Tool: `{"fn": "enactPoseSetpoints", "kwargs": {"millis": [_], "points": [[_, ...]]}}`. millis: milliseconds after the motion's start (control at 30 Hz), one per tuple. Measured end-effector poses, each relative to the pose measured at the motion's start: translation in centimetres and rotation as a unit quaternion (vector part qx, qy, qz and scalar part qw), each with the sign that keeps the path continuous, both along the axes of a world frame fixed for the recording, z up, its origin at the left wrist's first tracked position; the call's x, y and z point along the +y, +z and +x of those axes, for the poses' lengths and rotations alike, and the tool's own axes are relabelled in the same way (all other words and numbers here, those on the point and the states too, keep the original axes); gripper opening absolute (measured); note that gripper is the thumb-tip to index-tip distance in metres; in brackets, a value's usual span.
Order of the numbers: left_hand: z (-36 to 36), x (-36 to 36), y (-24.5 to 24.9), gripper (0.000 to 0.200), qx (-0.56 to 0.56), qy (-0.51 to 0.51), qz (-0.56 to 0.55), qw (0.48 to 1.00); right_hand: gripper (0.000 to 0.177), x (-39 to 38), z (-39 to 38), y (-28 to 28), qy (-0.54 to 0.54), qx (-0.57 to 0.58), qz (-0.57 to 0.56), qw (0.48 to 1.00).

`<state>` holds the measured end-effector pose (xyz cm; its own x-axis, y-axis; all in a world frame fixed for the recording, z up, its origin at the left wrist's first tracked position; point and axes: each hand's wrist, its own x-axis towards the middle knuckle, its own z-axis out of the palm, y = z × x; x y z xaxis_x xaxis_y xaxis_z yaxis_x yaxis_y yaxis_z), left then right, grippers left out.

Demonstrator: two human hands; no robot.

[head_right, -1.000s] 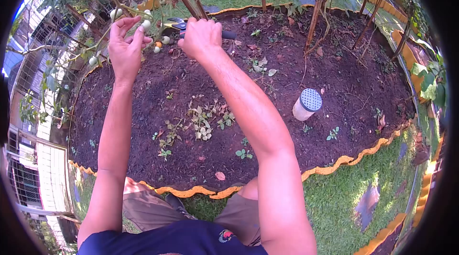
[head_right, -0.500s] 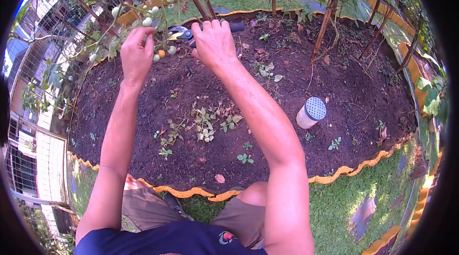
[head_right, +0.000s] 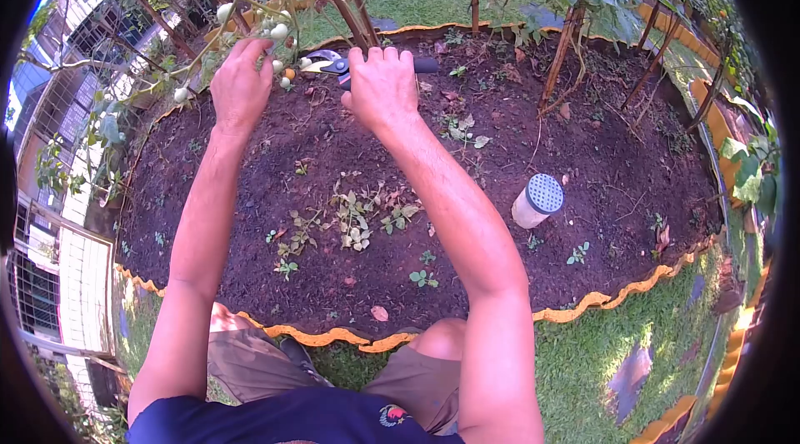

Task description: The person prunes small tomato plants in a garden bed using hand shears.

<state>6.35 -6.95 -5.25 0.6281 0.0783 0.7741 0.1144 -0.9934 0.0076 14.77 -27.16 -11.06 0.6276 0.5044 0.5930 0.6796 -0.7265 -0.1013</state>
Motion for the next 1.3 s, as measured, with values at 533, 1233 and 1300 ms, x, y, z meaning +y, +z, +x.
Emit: {"fn": "enactPoseSetpoints", "kwargs": {"millis": [533,1233,1300], "points": [[2.2,3.3,-0.8,0.029,0.049,0.024,0.044,0.998,0.060,4.6,2.6,-1.0,-0.009,0.032,0.036,0.999],[4.6,4.1,-0.9,0.033,0.117,0.010,-0.126,0.985,0.063,4.4,0.9,-1.3,0.008,-0.002,0.046,0.999],[4.8,4.5,-1.2,0.033,0.112,-0.001,-0.157,0.981,0.062,4.4,0.8,-1.2,-0.004,0.032,0.050,0.998]]}}
